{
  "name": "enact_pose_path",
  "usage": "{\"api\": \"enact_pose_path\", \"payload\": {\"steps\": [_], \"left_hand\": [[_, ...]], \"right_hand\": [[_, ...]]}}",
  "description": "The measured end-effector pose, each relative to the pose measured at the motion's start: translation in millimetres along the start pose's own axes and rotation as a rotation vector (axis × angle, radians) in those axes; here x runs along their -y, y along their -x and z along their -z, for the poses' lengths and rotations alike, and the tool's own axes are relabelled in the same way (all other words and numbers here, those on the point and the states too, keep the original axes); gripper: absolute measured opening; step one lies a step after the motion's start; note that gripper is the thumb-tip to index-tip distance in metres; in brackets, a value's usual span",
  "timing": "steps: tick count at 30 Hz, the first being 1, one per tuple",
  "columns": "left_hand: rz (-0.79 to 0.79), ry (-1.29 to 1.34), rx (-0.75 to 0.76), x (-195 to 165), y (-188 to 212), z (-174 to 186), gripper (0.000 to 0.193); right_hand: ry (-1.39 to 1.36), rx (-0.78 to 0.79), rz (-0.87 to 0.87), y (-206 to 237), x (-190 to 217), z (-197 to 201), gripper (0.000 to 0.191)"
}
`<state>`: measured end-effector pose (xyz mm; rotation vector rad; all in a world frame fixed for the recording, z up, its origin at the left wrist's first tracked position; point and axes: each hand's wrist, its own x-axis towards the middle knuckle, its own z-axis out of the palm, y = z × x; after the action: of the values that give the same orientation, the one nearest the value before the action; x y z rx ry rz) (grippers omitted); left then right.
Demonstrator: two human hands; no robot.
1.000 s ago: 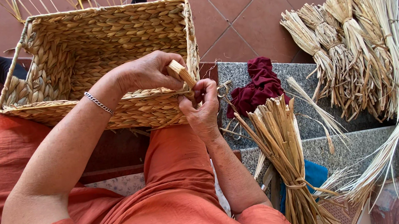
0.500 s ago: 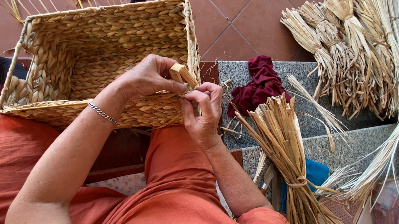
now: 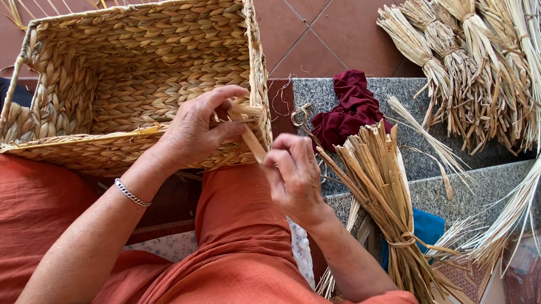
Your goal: The person weaves a rectangular basket by hand, threading dried palm strips through the rim and tightening the weave. They use shears to trim excess material and continue adding strips to build up the basket's sides.
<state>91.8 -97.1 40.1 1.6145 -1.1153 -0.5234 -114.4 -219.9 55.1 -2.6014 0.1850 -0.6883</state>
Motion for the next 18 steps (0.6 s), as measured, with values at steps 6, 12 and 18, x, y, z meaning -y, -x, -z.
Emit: {"api": "enact_pose_path", "payload": {"steps": [6,12,18], "left_hand": [[-0.052,0.014,-0.030,8.8,4.0,-2.7,0.027],[-0.177,-0.059,-0.080,6.3,9.1,-4.1,0.013],[-0.165,-0.118,-0.120,2.3,5.2,-3.7,0.010]], "right_hand": [[-0.073,0.088,0.112,37.9,0.5,10.8,0.020],[-0.482,0.275,-0.100,45.6,-1.2,32.6,0.016],[-0.889,0.402,-0.749,14.8,-18.7,-19.5,0.025]]}}
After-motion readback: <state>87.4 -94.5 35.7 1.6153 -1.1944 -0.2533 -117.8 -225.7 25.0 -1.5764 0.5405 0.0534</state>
